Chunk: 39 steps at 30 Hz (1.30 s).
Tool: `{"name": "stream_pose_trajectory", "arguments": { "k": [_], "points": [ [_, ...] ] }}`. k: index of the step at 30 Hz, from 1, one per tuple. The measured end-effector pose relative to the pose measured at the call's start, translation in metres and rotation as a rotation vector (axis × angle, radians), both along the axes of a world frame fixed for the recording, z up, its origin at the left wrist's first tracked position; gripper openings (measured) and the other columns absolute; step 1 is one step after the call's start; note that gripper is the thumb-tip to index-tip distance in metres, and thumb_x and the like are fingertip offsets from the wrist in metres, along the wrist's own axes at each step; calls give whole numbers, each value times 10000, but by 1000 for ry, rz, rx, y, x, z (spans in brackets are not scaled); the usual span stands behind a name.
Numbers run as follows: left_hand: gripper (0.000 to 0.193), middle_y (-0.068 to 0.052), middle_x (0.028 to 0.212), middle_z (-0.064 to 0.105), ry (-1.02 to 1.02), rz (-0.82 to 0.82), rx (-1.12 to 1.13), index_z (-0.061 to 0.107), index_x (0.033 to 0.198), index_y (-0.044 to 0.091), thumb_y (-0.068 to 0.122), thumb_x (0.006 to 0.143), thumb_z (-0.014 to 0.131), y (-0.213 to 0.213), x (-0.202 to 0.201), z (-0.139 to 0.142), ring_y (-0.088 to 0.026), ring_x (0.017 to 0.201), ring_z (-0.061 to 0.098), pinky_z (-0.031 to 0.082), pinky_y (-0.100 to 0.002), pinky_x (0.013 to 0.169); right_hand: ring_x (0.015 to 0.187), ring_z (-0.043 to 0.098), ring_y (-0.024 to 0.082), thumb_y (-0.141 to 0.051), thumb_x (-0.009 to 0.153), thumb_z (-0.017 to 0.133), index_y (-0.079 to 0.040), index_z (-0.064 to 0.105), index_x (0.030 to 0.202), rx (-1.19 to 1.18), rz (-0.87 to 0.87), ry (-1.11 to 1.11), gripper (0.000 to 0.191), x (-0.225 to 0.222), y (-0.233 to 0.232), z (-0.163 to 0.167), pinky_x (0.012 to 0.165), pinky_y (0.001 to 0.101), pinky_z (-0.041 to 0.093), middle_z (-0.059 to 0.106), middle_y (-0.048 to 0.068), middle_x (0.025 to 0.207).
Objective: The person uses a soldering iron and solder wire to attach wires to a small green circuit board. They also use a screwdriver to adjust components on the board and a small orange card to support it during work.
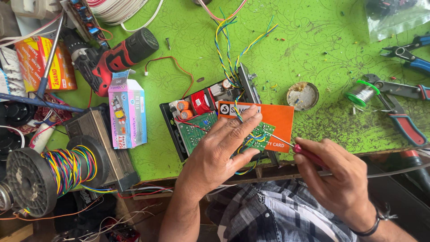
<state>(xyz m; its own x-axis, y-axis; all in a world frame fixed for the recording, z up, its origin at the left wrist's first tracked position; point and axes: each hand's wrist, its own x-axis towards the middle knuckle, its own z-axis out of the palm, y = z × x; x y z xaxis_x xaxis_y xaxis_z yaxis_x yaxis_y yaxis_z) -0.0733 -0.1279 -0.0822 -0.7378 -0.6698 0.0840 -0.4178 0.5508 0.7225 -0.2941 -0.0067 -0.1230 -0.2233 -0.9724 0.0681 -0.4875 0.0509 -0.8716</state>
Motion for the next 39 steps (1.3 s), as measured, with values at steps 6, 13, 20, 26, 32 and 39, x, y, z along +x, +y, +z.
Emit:
{"name": "stream_pose_trajectory", "arguments": {
  "k": [6,13,20,26,32,39],
  "points": [
    [775,-119,1555,539,2,9,-6,475,1509,85,99,836,858,3,-2,-1,-322,1325,622,526,-408,1105,582,576,108,-33,859,775,-22,724,1158,-31,-39,30,303,-2,-1,6,535,265,445,627,57,728],
    [772,-112,1556,542,0,13,0,481,1508,86,98,835,858,2,-4,1,-314,1326,626,528,-404,1107,537,563,105,-36,842,778,-18,730,1142,-9,-22,17,304,-2,-4,6,497,270,434,591,56,672],
    [748,-113,1544,552,7,27,11,508,1488,92,90,829,862,0,-5,0,-320,1353,612,523,-402,1119,527,548,119,-42,849,783,-33,729,1150,-7,-25,61,305,-2,-6,3,486,289,424,582,57,678],
    [733,-115,1537,560,8,26,25,522,1476,96,86,826,861,-1,-5,-1,-325,1348,616,526,-407,1116,510,539,130,-53,834,796,-52,729,1156,-6,-35,91,329,-2,-6,0,474,297,420,576,59,681],
    [662,-113,1529,568,25,32,40,563,1419,111,89,829,862,-2,-5,-2,-327,1335,625,534,-408,1105,514,555,121,-53,841,793,-53,729,1156,-16,-42,74,322,-1,-7,0,478,290,430,586,53,680],
    [630,-115,1530,565,21,29,41,570,1391,103,91,831,859,-3,-5,-2,-330,1322,630,537,-407,1095,541,587,116,-50,832,793,-53,723,1157,-65,-20,81,332,-1,-8,0,492,284,454,600,43,690]
  ]
}}
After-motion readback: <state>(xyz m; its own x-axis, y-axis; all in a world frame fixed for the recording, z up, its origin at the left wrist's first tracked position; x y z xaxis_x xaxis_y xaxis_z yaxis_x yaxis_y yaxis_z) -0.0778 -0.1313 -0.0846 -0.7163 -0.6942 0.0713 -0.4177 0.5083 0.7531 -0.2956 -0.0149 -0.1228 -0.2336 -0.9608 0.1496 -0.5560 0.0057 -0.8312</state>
